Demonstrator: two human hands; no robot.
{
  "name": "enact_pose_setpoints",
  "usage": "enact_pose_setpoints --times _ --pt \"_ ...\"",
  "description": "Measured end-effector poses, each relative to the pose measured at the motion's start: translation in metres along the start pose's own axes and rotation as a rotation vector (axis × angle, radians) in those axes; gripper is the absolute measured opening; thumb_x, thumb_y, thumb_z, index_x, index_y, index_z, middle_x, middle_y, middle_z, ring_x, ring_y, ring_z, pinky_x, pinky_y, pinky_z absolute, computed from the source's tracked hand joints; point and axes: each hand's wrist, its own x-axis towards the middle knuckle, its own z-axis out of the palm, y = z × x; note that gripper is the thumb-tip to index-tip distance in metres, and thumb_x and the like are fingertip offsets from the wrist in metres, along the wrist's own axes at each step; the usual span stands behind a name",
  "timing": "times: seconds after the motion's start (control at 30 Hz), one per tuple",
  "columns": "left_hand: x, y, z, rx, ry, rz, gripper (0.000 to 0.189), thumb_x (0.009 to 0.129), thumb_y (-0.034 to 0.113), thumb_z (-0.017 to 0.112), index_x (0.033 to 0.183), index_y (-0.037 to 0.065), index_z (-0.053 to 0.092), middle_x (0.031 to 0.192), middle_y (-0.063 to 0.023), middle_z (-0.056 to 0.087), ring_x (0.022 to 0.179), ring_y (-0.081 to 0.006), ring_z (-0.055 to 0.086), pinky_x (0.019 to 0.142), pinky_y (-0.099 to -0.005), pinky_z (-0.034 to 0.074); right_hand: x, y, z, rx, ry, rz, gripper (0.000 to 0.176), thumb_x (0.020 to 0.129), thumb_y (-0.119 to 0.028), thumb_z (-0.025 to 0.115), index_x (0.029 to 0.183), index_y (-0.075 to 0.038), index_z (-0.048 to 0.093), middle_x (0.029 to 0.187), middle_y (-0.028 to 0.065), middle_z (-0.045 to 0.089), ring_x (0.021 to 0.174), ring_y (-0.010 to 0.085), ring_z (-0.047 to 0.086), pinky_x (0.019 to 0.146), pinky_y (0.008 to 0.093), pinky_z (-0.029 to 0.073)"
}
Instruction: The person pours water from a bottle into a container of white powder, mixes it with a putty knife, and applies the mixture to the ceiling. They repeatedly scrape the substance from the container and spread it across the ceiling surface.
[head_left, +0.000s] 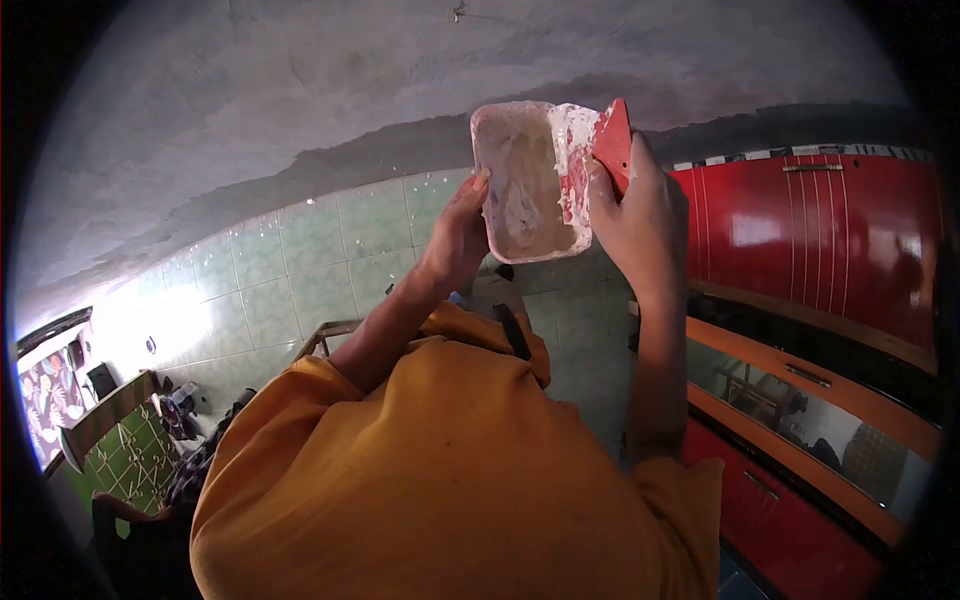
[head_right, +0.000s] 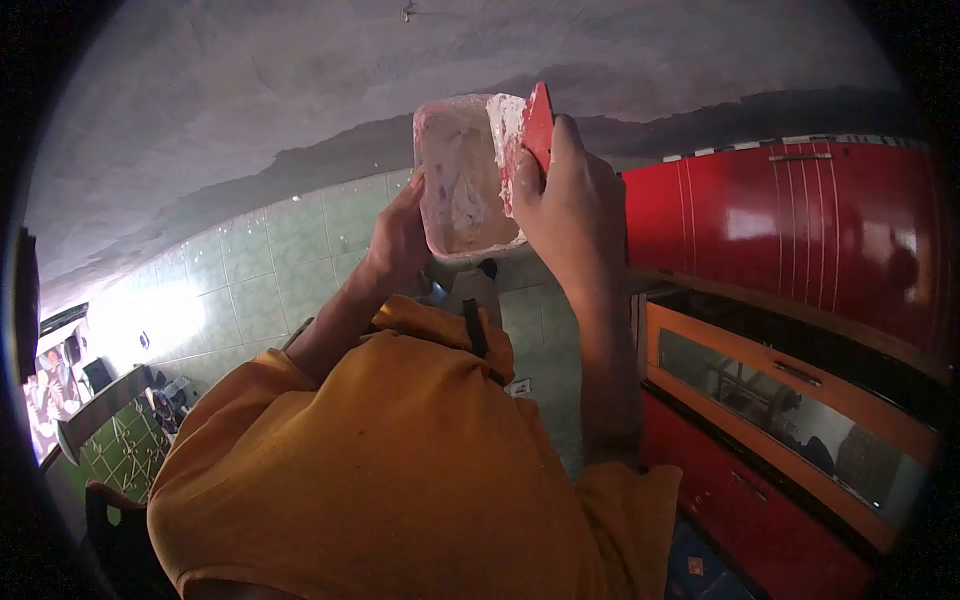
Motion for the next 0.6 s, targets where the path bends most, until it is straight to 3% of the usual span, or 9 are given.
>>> enact_pose_setpoints --times 0.13,0.23,0.33,0.43,0.47,0.57,0.6 --pt "-0.003 -0.003 -0.001 -0.053 0.000 -0.077 0.054 0.105 0.042 0.047 0.144 0.005 0.043 0.135 -0.0098 0.057 0.127 -0.0240 0.055 0.108 -0.0432 0.044 0.000 -0.002 0.008 -0.047 -0.145 0.117 0.032 0.092 -0.022 0.065 0.114 -0.001 0.055 0.095 0.0251 0.069 0.089 0.0452 0.066 0.073 0.0522 0.052" --pt "-0.003 -0.014 -0.011 -0.061 -0.031 -0.088 0.057 0.104 0.040 0.050 0.146 0.005 0.038 0.137 -0.0104 0.054 0.127 -0.0238 0.055 0.108 -0.0427 0.044 -0.003 -0.001 0.026 -0.094 -0.196 0.147 0.034 0.093 -0.023 0.064 0.117 -0.001 0.056 0.093 0.0251 0.069 0.087 0.0452 0.067 0.073 0.0528 0.052" --pt "-0.005 -0.019 -0.008 0.032 0.041 0.002 0.061 0.103 0.038 0.055 0.149 0.005 0.032 0.139 -0.0109 0.052 0.127 -0.0233 0.054 0.108 -0.0421 0.044 -0.014 -0.001 0.050 -0.155 -0.286 0.097 0.024 0.093 -0.018 0.061 0.107 -0.001 0.052 0.083 0.0251 0.069 0.078 0.0444 0.069 0.070 0.0538 0.054" --pt "-0.001 -0.020 -0.014 0.032 0.058 0.055 0.066 0.101 0.036 0.059 0.151 0.005 0.028 0.139 -0.0111 0.051 0.128 -0.0229 0.053 0.107 -0.0422 0.044 -0.024 -0.002 0.054 -0.028 -0.263 0.076 0.024 0.092 -0.017 0.062 0.107 -0.001 0.052 0.083 0.0251 0.069 0.077 0.0449 0.068 0.071 0.0543 0.054" --pt "0.001 -0.019 -0.017 0.015 0.045 0.056 0.068 0.101 0.036 0.059 0.151 0.005 0.027 0.139 -0.0111 0.051 0.128 -0.0229 0.053 0.106 -0.0422 0.044 -0.023 -0.003 0.053 0.056 -0.185 0.093 0.031 0.091 -0.016 0.062 0.116 0.000 0.054 0.083 0.0242 0.068 0.077 0.0451 0.068 0.072 0.0548 0.054" --pt "0.001 -0.012 -0.014 0.082 0.042 0.069 0.069 0.101 0.037 0.060 0.152 0.006 0.027 0.139 -0.0106 0.051 0.129 -0.0226 0.052 0.106 -0.0425 0.044 -0.021 -0.005 0.058 0.170 -0.062 -0.035 0.039 0.091 -0.022 0.064 0.124 -0.002 0.057 0.089 0.0260 0.069 0.084 0.0456 0.067 0.075 0.0529 0.054" --pt "0.001 -0.011 -0.013 0.097 0.036 0.078 0.069 0.101 0.037 0.060 0.152 0.006 0.026 0.139 -0.0106 0.051 0.129 -0.0227 0.052 0.106 -0.0423 0.044 -0.022 -0.007 0.066 0.059 -0.133 0.003 0.039 0.091 -0.021 0.064 0.125 -0.003 0.057 0.092 0.0256 0.070 0.085 0.0452 0.068 0.074 0.0526 0.054"
